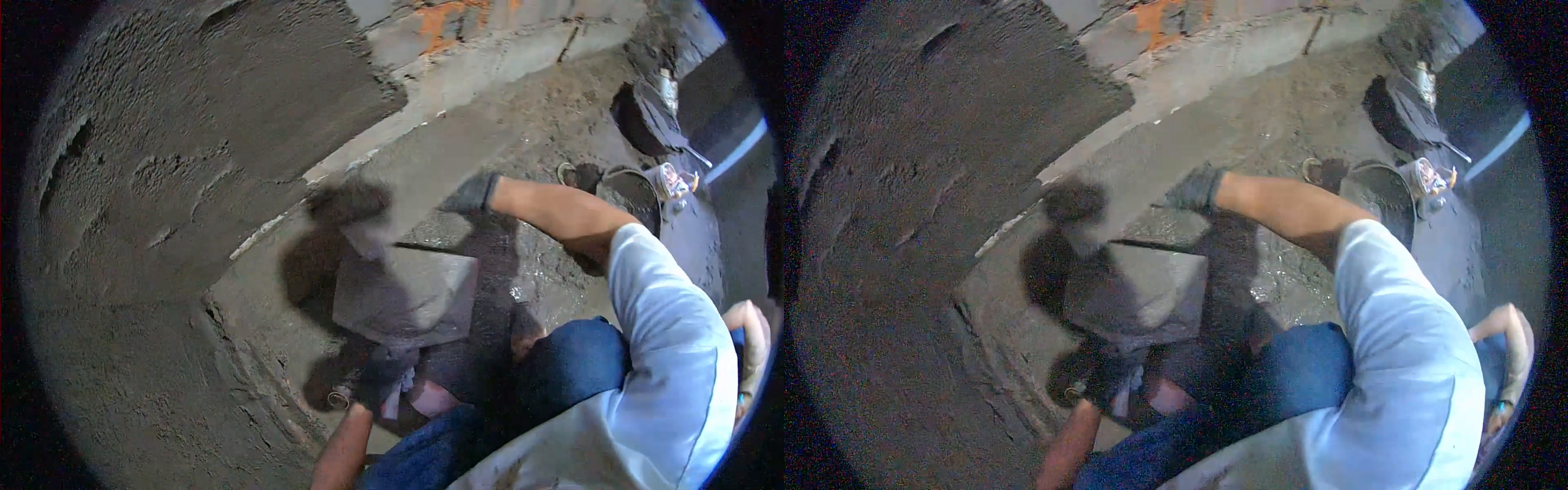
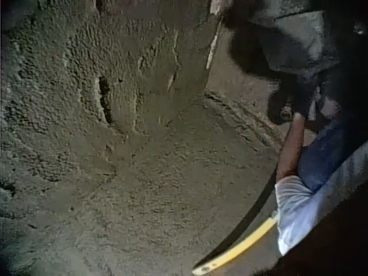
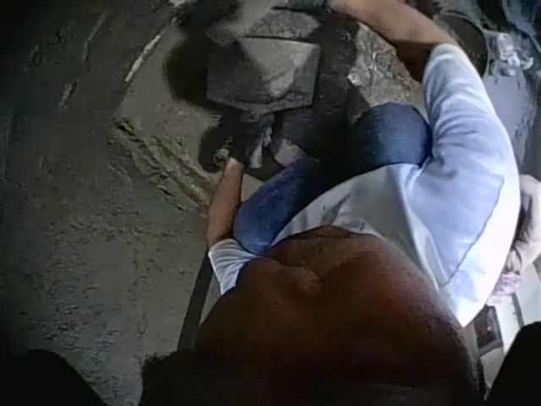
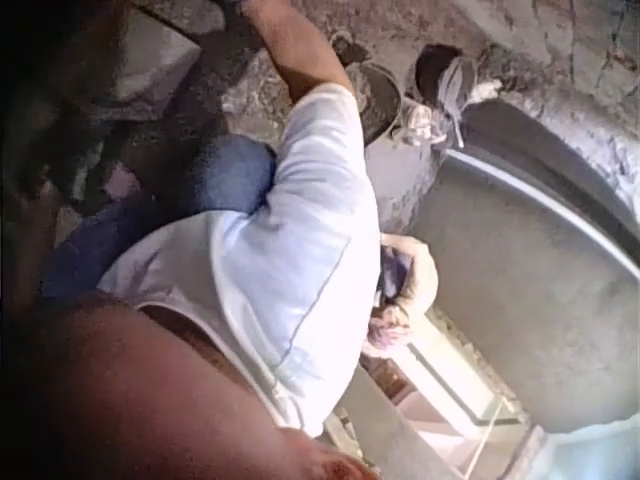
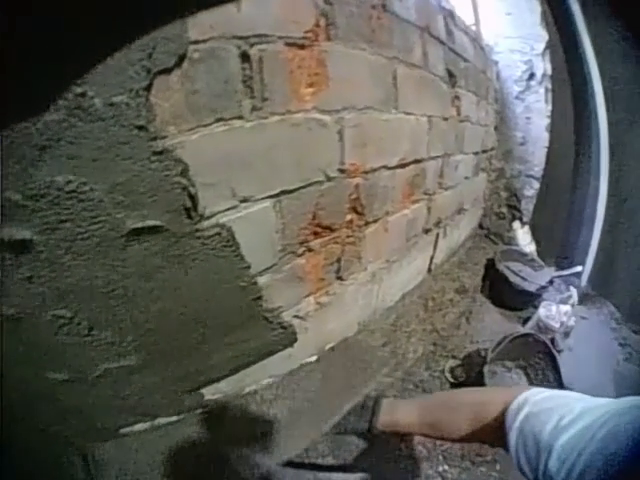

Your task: Applying cement plaster to a brick wall using a trowel and a hawk.

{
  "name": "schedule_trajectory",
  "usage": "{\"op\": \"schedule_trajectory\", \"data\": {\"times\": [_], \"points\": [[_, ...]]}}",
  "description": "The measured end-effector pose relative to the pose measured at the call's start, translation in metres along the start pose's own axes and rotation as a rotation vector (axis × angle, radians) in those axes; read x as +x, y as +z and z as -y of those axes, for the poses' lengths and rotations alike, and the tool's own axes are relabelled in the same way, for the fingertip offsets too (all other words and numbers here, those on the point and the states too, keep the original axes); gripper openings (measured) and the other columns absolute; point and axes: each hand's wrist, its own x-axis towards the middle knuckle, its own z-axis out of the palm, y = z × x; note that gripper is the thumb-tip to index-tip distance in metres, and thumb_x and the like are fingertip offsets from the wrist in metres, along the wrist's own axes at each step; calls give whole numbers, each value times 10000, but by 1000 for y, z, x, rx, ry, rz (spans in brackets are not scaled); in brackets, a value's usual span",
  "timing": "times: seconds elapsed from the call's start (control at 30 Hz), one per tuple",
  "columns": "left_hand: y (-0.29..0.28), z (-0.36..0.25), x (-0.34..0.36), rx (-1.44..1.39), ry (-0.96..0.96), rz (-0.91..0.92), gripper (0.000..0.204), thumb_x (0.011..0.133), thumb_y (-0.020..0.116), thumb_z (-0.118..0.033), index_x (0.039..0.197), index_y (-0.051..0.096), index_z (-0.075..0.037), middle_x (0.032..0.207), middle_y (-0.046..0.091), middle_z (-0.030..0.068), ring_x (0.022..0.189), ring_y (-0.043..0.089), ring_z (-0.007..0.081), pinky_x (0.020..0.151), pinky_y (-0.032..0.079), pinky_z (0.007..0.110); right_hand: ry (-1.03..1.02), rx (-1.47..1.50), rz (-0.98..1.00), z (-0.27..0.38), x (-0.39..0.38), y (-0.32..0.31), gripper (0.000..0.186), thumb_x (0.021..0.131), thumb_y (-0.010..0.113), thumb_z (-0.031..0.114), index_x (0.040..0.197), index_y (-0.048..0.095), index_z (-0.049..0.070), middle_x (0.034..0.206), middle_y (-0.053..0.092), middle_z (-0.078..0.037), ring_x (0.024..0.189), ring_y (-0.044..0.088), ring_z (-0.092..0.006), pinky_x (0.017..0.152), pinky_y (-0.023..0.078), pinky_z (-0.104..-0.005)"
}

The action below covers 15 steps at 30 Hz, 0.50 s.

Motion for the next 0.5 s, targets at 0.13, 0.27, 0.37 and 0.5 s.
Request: {"op": "schedule_trajectory", "data": {"times": [0.13,0.27,0.37,0.5], "points": [[-6,46,-15,-471,-132,-235,122,825,597,-208,828,551,-95,559,492,21,434,483,147,389,399,276,416,-170,474,13,77,-1,389,784,505,341,1034,581,52,941,609,-192,879,578,-332,776,453,-429],[-28,51,-17,-349,-221,-311,214,858,537,-205,1018,557,-65,845,602,79,771,564,205,687,466,317,285,-172,389,11,96,4,488,693,572,515,861,599,57,772,609,-202,775,578,-371,681,454,-446],[-36,100,2,-664,-126,-210,152,873,510,-217,906,546,-73,710,567,55,626,546,185,554,460,316,370,-245,480,47,125,-27,385,694,573,389,807,611,23,802,625,-193,805,595,-348,699,456,-440],[-39,97,26,-740,-134,-296,160,827,576,-258,827,527,-105,579,504,35,469,497,166,418,417,323,318,-303,412,60,130,-67,344,704,548,368,699,573,25,769,618,-178,747,598,-348,654,454,-450]]}}
